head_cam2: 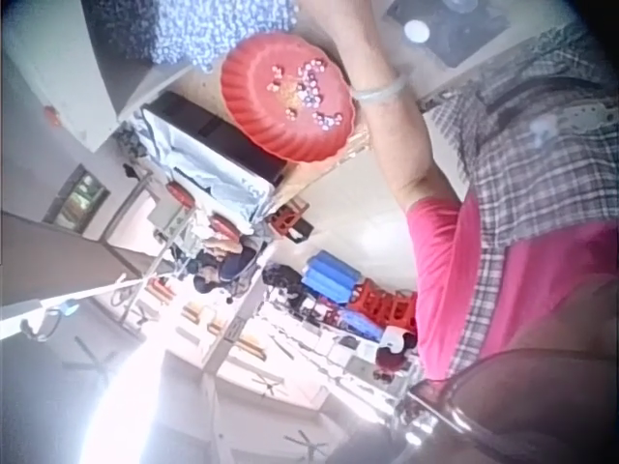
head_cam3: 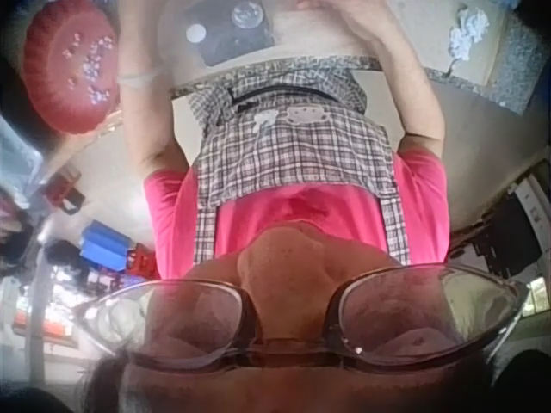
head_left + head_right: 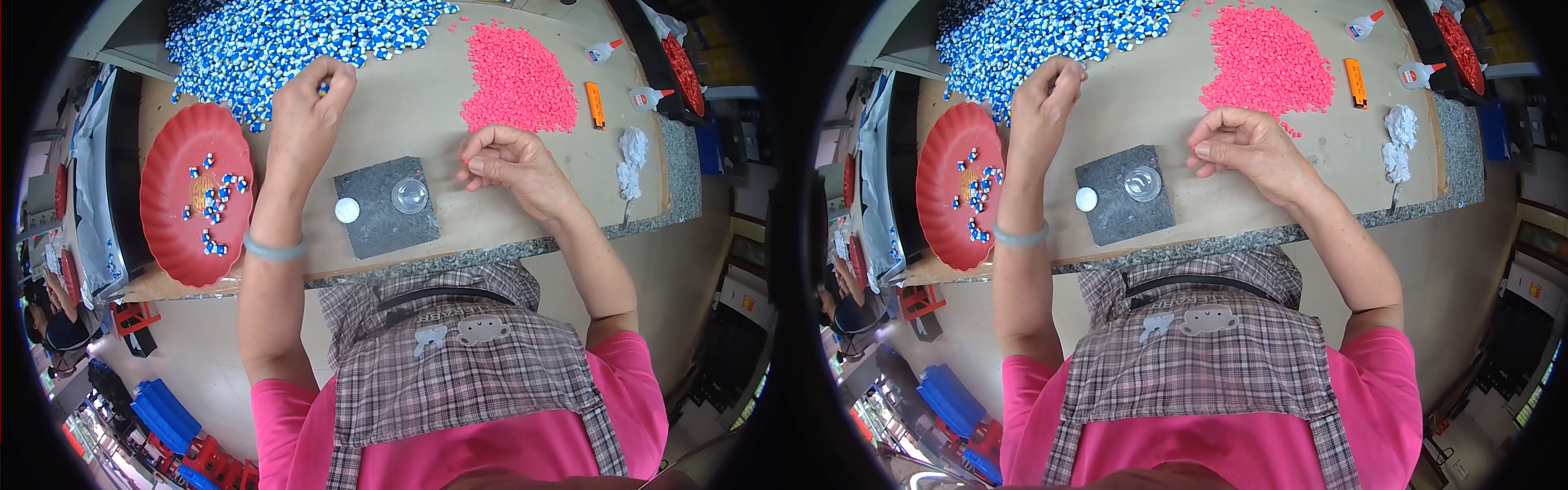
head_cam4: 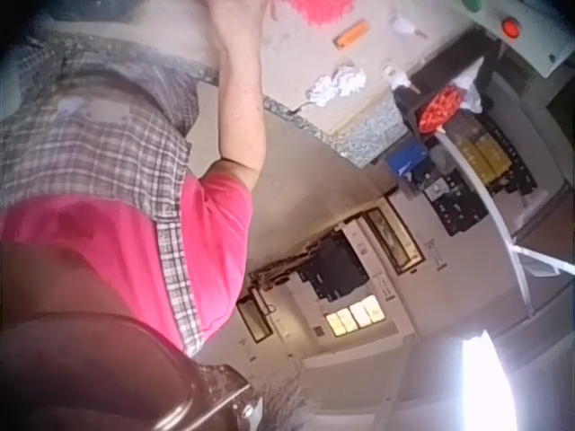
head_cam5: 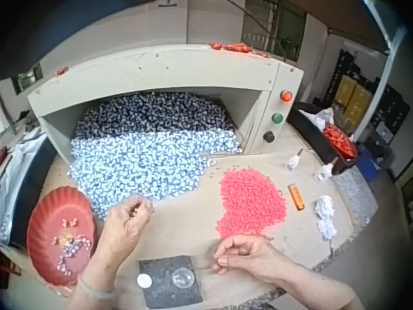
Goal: The person assembles small figurines by picking up components, applying glue to small pieces, and attaching them onto the figurine bodies by hand. They place the assembled figurines onto a dish and empty the dish into a tray.
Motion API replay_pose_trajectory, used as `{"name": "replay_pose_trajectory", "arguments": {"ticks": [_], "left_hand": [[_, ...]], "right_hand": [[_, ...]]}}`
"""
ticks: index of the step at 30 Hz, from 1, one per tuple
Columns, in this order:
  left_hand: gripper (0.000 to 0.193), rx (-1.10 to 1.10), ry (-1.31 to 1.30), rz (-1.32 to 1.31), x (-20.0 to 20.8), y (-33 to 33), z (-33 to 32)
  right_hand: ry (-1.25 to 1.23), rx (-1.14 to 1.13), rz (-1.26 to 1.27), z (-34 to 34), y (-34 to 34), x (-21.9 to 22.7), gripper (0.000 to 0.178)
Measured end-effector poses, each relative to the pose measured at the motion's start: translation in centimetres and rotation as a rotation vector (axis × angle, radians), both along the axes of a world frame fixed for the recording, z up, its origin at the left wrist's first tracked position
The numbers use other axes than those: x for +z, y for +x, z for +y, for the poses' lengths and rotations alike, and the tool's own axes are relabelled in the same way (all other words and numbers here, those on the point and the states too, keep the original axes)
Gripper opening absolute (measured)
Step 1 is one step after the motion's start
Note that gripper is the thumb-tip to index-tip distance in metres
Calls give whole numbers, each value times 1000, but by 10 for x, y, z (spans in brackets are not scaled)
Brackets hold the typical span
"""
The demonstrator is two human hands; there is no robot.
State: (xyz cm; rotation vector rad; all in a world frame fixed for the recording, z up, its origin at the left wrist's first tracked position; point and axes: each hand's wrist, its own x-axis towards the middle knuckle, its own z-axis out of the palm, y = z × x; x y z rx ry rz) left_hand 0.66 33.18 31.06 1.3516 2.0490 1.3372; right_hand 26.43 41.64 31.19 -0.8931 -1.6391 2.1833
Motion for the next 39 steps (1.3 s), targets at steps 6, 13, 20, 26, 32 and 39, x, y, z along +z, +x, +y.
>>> {"name": "replay_pose_trajectory", "arguments": {"ticks": [6, 13, 20, 26, 32, 39], "left_hand": [[19, 6, -41, -639, 18, 30, -52], [16, 4, 57, -860, 18, 49, -91], [26, -16, 38, -945, 8, 57, -111], [19, -66, 62, -1035, 13, 57, -116], [23, -27, -33, -692, 19, 66, -112], [19, -36, -22, -678, 16, 71, -106]], "right_hand": [[-18, 67, 40, 0, -2, -2, 7], [16, 135, -37, -7, -16, 13, 15], [48, 265, -72, -8, -32, 22, 20], [170, 314, -192, -9, -41, 32, 27], [414, 377, -266, -12, -46, 42, 28], [179, 366, -206, -9, -45, 46, 28]]}}
